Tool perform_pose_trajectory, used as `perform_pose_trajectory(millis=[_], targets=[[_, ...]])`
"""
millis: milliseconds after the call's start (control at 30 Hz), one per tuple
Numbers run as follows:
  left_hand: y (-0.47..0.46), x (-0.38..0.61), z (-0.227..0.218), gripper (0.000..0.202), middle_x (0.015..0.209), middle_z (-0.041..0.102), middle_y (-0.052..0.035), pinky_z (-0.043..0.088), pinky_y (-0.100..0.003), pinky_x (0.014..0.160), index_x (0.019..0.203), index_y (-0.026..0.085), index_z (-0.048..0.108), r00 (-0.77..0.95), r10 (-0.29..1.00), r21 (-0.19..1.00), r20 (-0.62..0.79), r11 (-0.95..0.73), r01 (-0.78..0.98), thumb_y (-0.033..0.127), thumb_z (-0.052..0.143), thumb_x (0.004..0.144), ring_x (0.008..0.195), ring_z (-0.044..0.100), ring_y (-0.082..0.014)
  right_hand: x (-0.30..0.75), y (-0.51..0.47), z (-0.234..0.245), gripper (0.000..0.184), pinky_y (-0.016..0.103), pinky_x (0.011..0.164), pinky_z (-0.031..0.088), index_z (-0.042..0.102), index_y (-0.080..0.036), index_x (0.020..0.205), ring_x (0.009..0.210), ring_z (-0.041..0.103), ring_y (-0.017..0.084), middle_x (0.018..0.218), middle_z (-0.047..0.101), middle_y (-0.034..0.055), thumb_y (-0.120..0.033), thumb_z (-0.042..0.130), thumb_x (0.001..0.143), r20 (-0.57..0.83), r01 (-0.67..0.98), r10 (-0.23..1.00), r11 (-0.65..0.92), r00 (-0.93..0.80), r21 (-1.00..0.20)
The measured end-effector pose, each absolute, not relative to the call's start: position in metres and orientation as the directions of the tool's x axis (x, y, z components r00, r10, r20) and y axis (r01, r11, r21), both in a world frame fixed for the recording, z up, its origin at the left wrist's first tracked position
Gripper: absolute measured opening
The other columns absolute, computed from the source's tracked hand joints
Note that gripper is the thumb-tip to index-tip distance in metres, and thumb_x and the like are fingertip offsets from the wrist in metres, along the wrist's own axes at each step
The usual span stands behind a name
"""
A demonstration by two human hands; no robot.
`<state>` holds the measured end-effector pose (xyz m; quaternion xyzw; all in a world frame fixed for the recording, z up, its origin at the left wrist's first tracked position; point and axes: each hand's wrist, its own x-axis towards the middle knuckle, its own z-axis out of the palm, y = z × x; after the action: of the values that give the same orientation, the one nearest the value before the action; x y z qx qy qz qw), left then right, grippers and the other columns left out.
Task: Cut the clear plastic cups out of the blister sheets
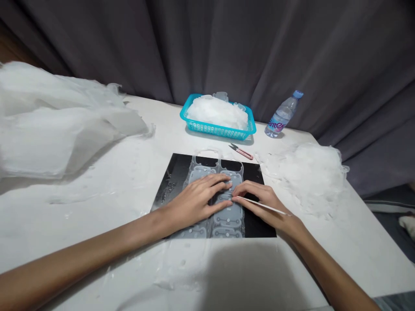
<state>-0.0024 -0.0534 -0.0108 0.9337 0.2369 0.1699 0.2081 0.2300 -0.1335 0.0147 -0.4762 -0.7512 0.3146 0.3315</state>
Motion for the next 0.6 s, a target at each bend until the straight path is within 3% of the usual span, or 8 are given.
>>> perform_pose_trajectory(millis=[167,367,600], targets=[[-0.0528,-0.0017,-0.0100,0.047,0.155,0.057,-0.0099,0.044,-0.048,0.120,0.135,0.021,0.065,0.811,0.532,0.477,0.243,-0.794,0.377,0.052,0.065,0.099,0.144,0.054,-0.0298,0.2282,-0.1329,0.0157,0.011,0.032,0.093,0.051,0.064,-0.024,0.102,0.102,0.067,0.019,0.105,0.070,0.0036,-0.028,0.055,0.108,0.211,0.537,0.909,0.386,-0.358,-0.750],[-0.0525,-0.0023,-0.0129,0.050,0.155,0.058,-0.0085,0.036,-0.048,0.126,0.137,0.021,0.064,0.809,0.522,0.463,0.270,-0.807,0.366,0.054,0.066,0.098,0.145,0.052,-0.0278,0.2313,-0.1342,0.0167,0.014,0.036,0.092,0.053,0.063,-0.023,0.110,0.104,0.068,0.022,0.108,0.070,0.0077,-0.026,0.048,0.110,0.231,0.637,0.861,0.493,-0.453,-0.592],[-0.0513,0.0003,-0.0059,0.051,0.150,0.062,-0.0076,0.027,-0.050,0.130,0.136,0.023,0.062,0.816,0.521,0.461,0.251,-0.805,0.372,0.059,0.062,0.099,0.147,0.050,-0.0284,0.2319,-0.1335,0.0180,0.015,0.039,0.093,0.055,0.063,-0.024,0.111,0.105,0.068,0.024,0.107,0.070,0.0082,-0.029,0.048,0.110,0.261,0.631,0.847,0.521,-0.462,-0.575]])
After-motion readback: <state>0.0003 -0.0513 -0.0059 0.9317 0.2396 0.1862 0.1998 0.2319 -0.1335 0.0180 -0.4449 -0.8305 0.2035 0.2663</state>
